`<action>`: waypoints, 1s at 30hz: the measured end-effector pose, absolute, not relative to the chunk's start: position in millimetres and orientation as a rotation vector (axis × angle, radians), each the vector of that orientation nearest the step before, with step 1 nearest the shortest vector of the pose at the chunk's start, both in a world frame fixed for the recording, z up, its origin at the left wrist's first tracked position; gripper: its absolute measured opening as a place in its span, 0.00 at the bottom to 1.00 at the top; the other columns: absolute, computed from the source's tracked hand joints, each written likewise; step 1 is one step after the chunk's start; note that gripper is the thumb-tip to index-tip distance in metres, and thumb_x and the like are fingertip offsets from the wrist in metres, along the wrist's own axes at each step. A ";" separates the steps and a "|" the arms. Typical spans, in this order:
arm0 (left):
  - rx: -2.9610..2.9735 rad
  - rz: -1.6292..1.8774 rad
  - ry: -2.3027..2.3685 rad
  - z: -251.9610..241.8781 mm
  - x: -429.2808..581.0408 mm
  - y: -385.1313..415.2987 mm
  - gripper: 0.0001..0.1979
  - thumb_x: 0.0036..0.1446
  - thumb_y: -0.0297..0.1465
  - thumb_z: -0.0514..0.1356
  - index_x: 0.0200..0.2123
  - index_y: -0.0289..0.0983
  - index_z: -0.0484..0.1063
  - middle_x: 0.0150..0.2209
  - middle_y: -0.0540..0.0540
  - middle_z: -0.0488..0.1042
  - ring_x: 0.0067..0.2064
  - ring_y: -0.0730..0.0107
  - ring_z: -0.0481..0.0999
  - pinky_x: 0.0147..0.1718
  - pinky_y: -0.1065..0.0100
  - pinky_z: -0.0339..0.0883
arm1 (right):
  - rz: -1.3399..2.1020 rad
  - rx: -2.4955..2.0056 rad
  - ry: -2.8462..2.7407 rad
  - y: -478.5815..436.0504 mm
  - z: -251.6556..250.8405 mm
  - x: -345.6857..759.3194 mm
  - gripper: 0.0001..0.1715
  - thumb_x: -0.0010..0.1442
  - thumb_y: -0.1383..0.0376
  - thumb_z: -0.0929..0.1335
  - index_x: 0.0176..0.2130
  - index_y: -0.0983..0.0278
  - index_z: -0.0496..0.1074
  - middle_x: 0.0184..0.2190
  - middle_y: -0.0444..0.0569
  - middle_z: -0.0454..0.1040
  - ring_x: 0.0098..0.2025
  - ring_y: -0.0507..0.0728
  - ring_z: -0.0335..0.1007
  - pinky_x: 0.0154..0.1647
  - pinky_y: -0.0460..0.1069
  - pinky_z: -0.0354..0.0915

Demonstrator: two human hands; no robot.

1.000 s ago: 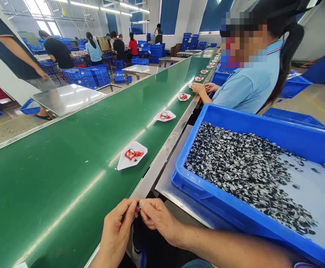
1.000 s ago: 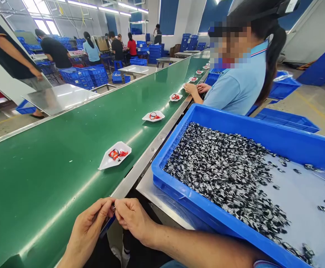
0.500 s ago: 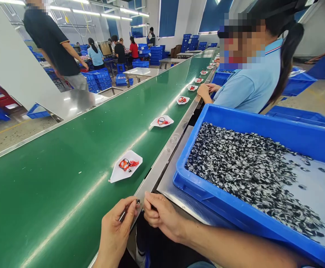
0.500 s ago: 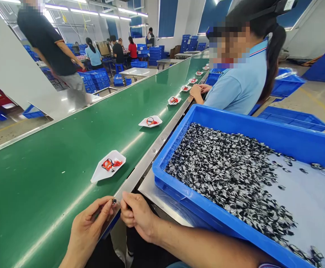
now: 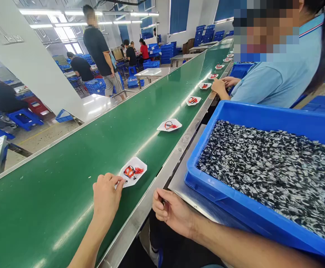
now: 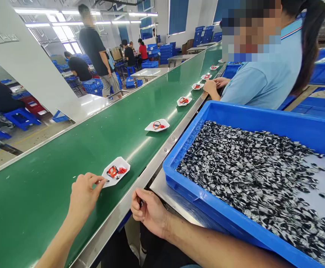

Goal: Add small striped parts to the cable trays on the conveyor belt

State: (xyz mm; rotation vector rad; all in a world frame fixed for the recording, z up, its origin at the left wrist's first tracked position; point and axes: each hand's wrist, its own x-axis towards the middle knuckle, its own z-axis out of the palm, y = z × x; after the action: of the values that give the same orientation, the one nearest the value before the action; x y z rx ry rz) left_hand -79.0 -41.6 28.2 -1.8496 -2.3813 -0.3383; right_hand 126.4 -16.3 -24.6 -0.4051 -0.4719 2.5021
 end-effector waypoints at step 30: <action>-2.314 -0.869 -1.687 -8.2 9.9 -76.5 0.07 0.57 0.24 0.52 0.38 0.34 0.67 0.38 0.47 0.71 0.40 0.69 0.66 0.38 0.63 0.58 | 2.434 -0.636 -0.340 -17.3 -27.7 123.3 0.15 0.61 0.64 0.63 0.45 0.70 0.70 0.44 0.55 0.70 0.49 0.56 0.64 0.51 0.49 0.61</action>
State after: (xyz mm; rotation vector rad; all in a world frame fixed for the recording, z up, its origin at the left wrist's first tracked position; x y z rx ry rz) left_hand 9.9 -76.5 -8.2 -2.3137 -1.6866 -0.8691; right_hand 123.3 -17.3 -27.7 -0.6361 -0.3395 2.4337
